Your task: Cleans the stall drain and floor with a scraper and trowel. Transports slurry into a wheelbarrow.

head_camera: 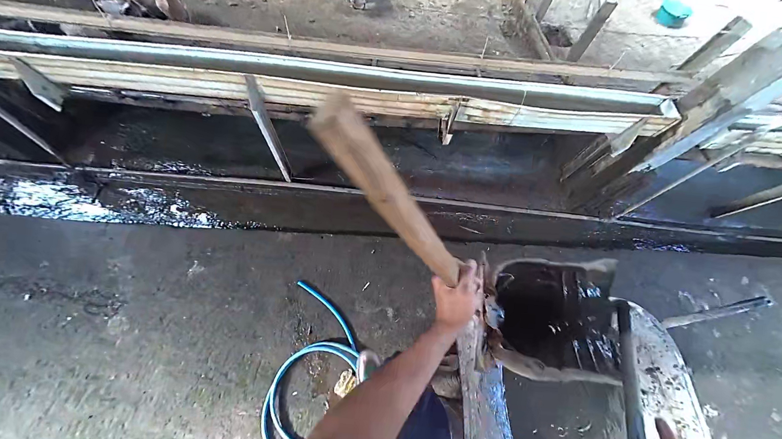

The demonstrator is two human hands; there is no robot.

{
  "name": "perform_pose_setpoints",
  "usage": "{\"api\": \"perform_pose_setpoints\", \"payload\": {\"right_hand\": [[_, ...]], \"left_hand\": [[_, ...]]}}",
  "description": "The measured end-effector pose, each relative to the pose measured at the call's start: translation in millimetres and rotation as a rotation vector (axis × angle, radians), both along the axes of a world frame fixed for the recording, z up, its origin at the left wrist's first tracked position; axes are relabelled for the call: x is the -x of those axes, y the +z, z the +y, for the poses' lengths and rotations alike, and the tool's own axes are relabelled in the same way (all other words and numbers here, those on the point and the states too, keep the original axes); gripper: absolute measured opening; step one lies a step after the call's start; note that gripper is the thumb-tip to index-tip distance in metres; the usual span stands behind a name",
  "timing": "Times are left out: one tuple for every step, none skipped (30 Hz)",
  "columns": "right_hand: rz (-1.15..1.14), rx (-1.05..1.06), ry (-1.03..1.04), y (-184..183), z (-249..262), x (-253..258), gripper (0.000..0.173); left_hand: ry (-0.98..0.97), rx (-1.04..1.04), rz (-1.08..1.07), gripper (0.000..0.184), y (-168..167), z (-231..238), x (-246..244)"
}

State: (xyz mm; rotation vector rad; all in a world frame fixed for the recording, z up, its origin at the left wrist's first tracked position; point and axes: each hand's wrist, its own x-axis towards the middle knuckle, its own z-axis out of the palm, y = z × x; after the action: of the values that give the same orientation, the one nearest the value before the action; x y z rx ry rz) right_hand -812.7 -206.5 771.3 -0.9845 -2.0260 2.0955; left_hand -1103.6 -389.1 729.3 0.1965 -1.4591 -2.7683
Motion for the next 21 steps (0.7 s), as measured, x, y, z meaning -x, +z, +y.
{"api": "perform_pose_setpoints", "payload": {"right_hand": [[0.083, 0.071, 0.03, 0, -1, 37, 0.065], [0.149, 0.152, 0.053, -1, -4, 75, 0.059], [0.204, 0.248, 0.078, -4, -8, 112, 0.051], [0.257, 0.349, 0.1, -11, -13, 153, 0.043], [0.31, 0.438, 0.133, -18, -17, 198, 0.035], [0.356, 0.496, 0.164, -28, -22, 244, 0.028], [0.405, 0.531, 0.198, -41, -26, 292, 0.024], [0.441, 0.566, 0.236, -57, -31, 338, 0.026], [0.464, 0.601, 0.272, -74, -34, 387, 0.032], [0.477, 0.615, 0.327, -92, -38, 441, 0.038], [0.476, 0.604, 0.389, -110, -42, 492, 0.042], [0.454, 0.6, 0.42, -127, -48, 532, 0.039], [0.427, 0.603, 0.417, -140, -55, 569, 0.031], [0.382, 0.595, 0.398, -151, -61, 607, 0.027], [0.328, 0.557, 0.376, -160, -67, 640, 0.027], [0.271, 0.489, 0.349, -167, -74, 671, 0.026], [0.192, 0.395, 0.326, -174, -82, 699, 0.022], [0.105, 0.296, 0.322, -181, -89, 725, 0.016], [0.016, 0.204, 0.33, -189, -95, 748, 0.012], [-0.068, 0.124, 0.347, -199, -100, 769, 0.012], [-0.129, 0.053, 0.368, -211, -103, 790, 0.016]], "left_hand": [[0.047, -0.014, 0.026, 0.025, 0, -16, 24], [0.09, -0.001, 0.035, 0.026, -2, -34, 47], [0.137, 0.032, 0.024, 0.025, -7, -52, 69], [0.181, 0.07, 0.004, 0.023, -14, -71, 91], [0.219, 0.096, -0.011, 0.022, -22, -88, 116], [0.253, 0.119, -0.015, 0.021, -33, -103, 142], [0.282, 0.147, -0.007, 0.02, -48, -119, 169], [0.307, 0.182, 0.002, 0.019, -68, -135, 195], [0.323, 0.218, 0.008, 0.019, -90, -151, 223], [0.343, 0.245, 0.026, 0.02, -112, -166, 257], [0.36, 0.28, 0.049, 0.023, -134, -181, 290], [0.378, 0.328, 0.051, 0.024, -155, -197, 314], [0.392, 0.38, 0.049, 0.023, -172, -212, 338], [0.418, 0.426, 0.046, 0.022, -187, -223, 366], [0.451, 0.469, 0.039, 0.019, -199, -234, 393], [0.476, 0.515, 0.024, 0.016, -209, -244, 419], [0.499, 0.56, 0.003, 0.014, -218, -254, 445], [0.517, 0.602, -0.023, 0.011, -228, -263, 470], [0.524, 0.649, -0.051, 0.007, -238, -272, 494], [0.525, 0.705, -0.084, 0.005, -248, -280, 518], [0.519, 0.761, -0.12, 0.009, -259, -287, 542]]}}
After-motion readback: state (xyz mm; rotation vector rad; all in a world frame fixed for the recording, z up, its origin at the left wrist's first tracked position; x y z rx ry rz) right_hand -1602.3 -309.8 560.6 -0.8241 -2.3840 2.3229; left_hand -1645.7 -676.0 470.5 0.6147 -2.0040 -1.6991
